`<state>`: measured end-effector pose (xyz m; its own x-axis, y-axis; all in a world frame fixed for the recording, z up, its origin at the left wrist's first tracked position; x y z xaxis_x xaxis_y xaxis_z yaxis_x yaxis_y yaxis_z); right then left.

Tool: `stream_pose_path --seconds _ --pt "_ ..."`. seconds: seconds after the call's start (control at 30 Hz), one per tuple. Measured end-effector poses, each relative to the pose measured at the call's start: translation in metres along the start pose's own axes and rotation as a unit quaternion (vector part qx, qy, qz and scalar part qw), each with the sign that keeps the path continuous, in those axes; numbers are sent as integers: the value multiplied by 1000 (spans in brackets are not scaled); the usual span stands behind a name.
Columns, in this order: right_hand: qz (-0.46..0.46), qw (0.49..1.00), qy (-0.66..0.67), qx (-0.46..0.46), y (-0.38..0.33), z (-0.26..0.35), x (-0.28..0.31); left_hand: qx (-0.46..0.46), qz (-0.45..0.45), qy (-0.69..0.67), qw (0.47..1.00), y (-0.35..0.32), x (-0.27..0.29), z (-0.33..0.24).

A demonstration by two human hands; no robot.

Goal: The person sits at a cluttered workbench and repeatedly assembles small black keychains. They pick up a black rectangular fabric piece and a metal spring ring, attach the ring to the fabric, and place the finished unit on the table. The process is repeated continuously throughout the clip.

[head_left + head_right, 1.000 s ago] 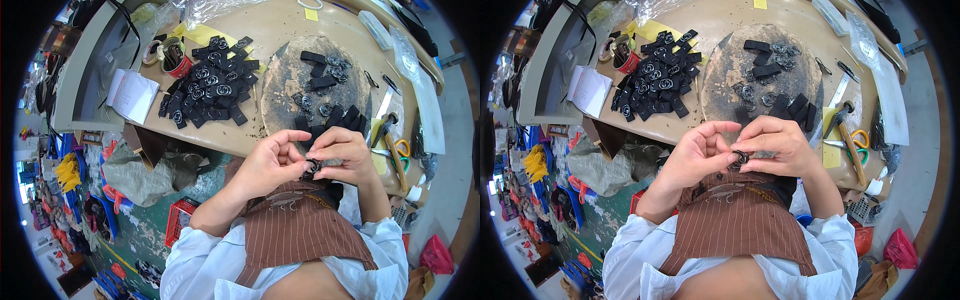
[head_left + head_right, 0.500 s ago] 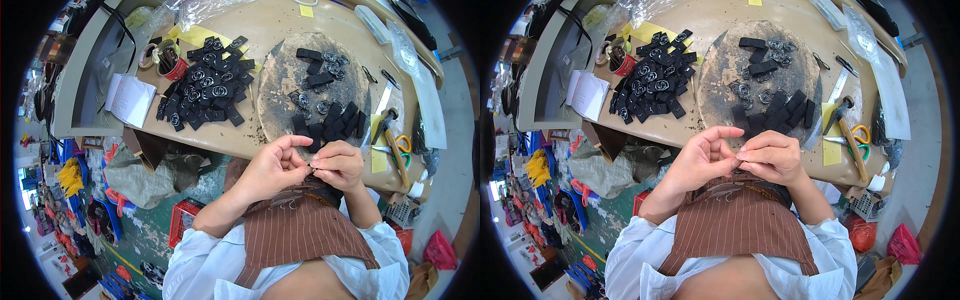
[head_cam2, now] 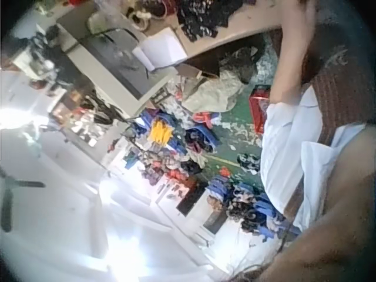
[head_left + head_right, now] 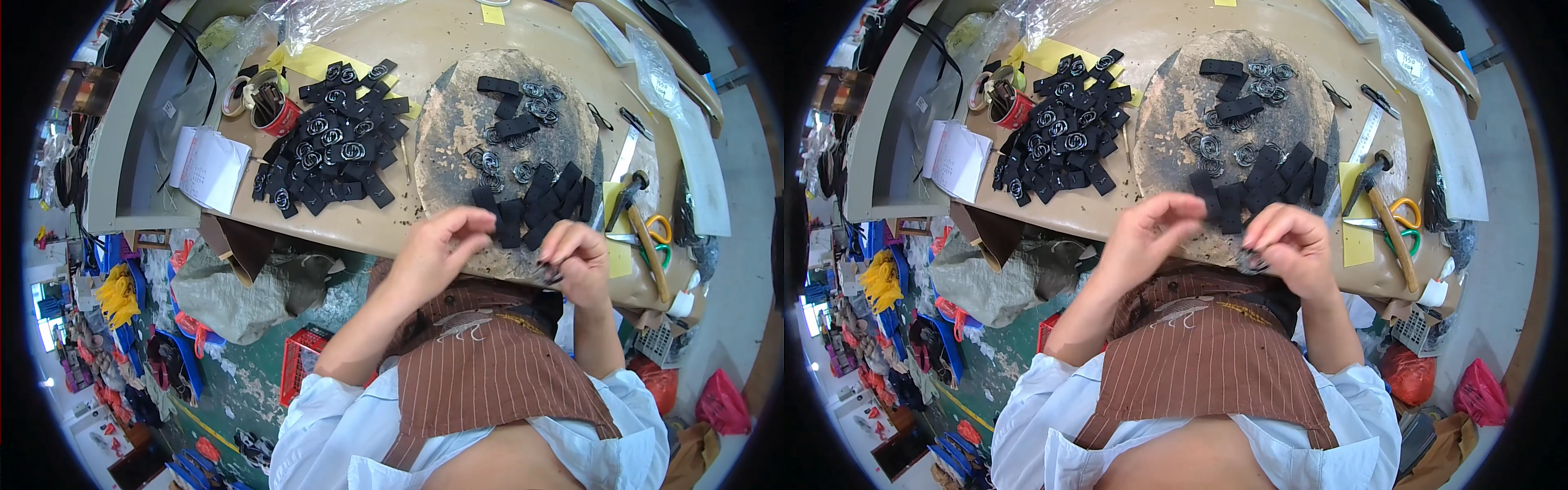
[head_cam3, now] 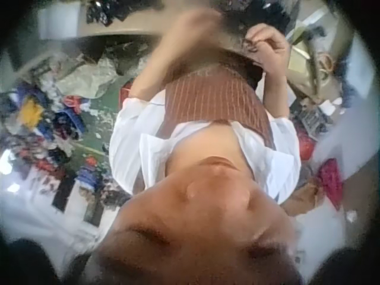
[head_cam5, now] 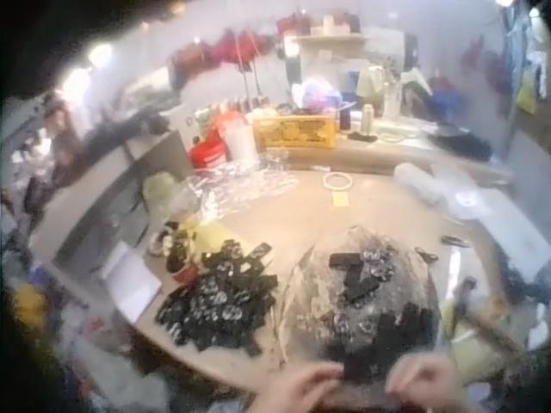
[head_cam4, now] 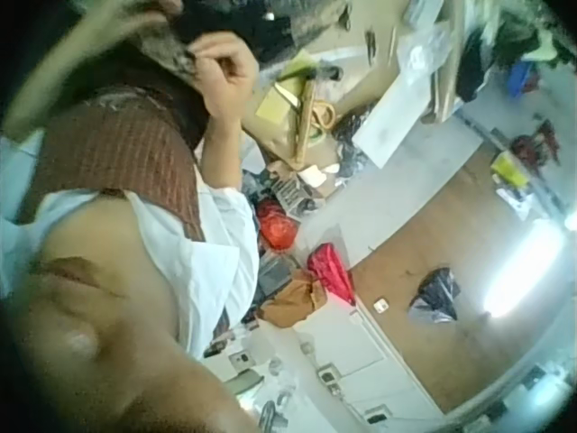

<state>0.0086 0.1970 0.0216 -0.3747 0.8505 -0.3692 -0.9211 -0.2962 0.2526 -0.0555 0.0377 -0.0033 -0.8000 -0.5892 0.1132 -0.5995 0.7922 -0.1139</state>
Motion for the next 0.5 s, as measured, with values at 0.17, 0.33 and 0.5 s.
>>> stream_pose_path --seconds 0.17,0.33,0.5 --pt "-48 999 16 8 12 22 4 -198 24 513 835 24 -6 -46" --pt "-61 996 -53 -42 4 13 5 -141 -20 475 869 20 11 -41" --pt "19 973 -228 25 18 24 -20 -47 -72 -198 976 10 10 -6"
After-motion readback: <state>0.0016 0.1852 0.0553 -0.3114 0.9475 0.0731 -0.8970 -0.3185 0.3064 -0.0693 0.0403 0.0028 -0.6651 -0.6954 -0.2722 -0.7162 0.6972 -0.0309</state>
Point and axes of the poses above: each hand's wrist, its own y-axis towards the middle knuckle, its own x-axis out of the back of the hand, z = x × y, the point moved 8 cm from there along y, towards the middle knuckle, and after that the axes turned 15 degrees about z, right-handed, at the moved point
